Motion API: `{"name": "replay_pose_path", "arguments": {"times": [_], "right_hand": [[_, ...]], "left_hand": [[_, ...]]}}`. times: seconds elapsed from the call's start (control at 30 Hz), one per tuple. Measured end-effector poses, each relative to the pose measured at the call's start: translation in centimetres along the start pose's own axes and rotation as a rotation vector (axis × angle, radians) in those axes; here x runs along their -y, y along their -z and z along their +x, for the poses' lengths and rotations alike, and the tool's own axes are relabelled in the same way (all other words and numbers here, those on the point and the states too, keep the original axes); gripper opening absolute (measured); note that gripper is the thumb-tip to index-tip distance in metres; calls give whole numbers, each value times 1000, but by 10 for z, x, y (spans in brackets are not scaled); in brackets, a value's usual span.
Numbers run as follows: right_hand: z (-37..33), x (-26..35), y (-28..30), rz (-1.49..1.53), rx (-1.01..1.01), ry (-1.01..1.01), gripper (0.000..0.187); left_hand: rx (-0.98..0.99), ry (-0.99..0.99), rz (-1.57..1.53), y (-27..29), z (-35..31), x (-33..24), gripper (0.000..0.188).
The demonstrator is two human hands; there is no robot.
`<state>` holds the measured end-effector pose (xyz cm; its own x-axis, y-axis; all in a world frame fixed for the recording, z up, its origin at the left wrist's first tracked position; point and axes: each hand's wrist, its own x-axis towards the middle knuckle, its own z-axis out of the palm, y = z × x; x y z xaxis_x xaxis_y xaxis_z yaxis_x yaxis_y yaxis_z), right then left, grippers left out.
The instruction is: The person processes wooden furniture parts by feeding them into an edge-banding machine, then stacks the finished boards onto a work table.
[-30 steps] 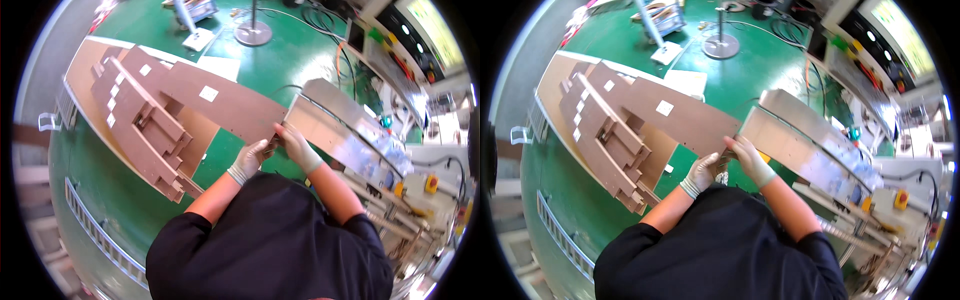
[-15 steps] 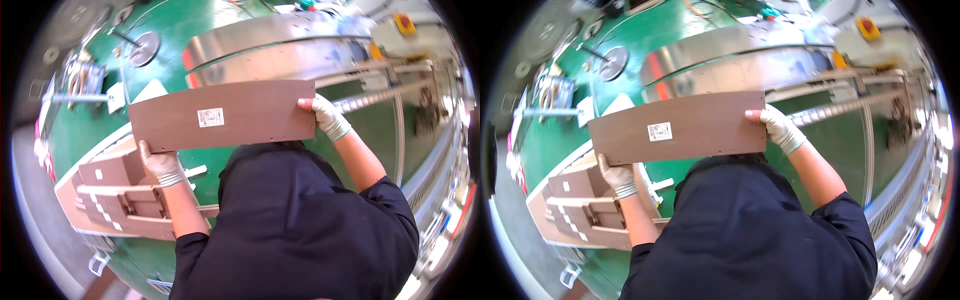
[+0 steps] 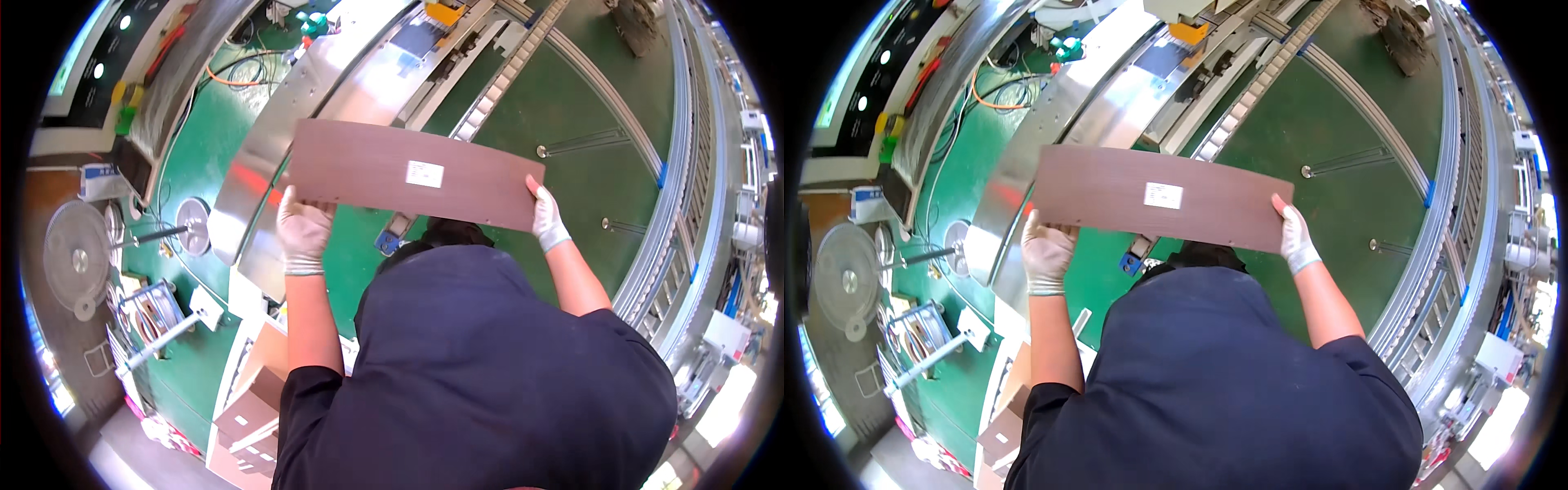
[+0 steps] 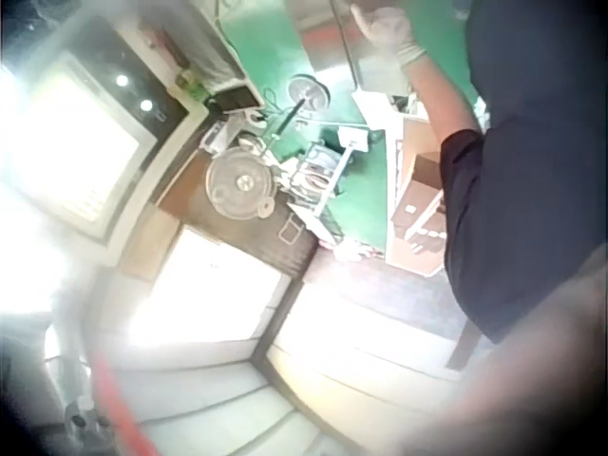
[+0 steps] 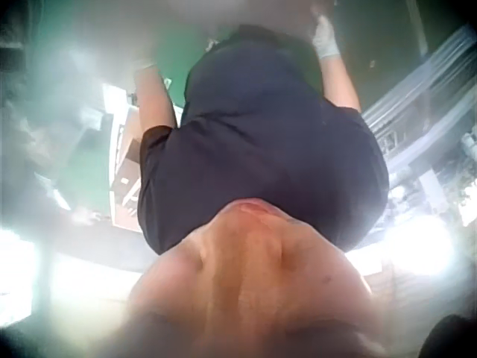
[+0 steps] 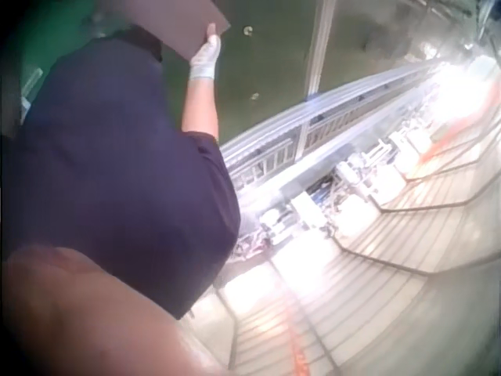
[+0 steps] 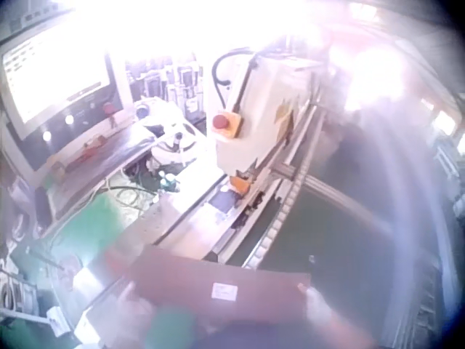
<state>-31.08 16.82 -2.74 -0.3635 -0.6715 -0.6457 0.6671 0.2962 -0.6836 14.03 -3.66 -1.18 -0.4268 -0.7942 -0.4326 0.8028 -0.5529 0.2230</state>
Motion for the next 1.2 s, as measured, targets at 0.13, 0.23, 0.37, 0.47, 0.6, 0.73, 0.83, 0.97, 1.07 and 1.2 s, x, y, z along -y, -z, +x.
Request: {"name": "replay_pose_path", "arguments": {"times": [0.13,0.23,0.37,0.47,0.6,0.73,0.83,0.97,1.07,1.2], "right_hand": [[-21,-9,42,192,-146,21,52],[-19,-2,47,267,-141,31,48],[18,1,63,262,-219,86,43],[37,15,61,249,-283,106,46],[38,60,28,291,-251,37,49],[68,88,37,298,-290,101,51],[80,123,32,220,-295,138,56],[102,161,29,209,-336,141,58],[127,183,45,225,-328,154,57],[159,217,57,271,-372,168,54]], "left_hand": [[-258,-136,364,-66,37,19,52],[-237,-350,812,-62,55,8,45],[-170,-747,1683,-43,76,18,27],[58,-941,2384,-59,79,41,51],[53,-758,2606,-71,77,43,77],[7,-667,2634,-78,82,47,81],[-27,-605,2646,-79,82,50,82],[-60,-588,2666,-82,84,51,83],[-78,-573,2672,-81,84,51,84],[-83,-546,2671,-79,83,50,87]]}}
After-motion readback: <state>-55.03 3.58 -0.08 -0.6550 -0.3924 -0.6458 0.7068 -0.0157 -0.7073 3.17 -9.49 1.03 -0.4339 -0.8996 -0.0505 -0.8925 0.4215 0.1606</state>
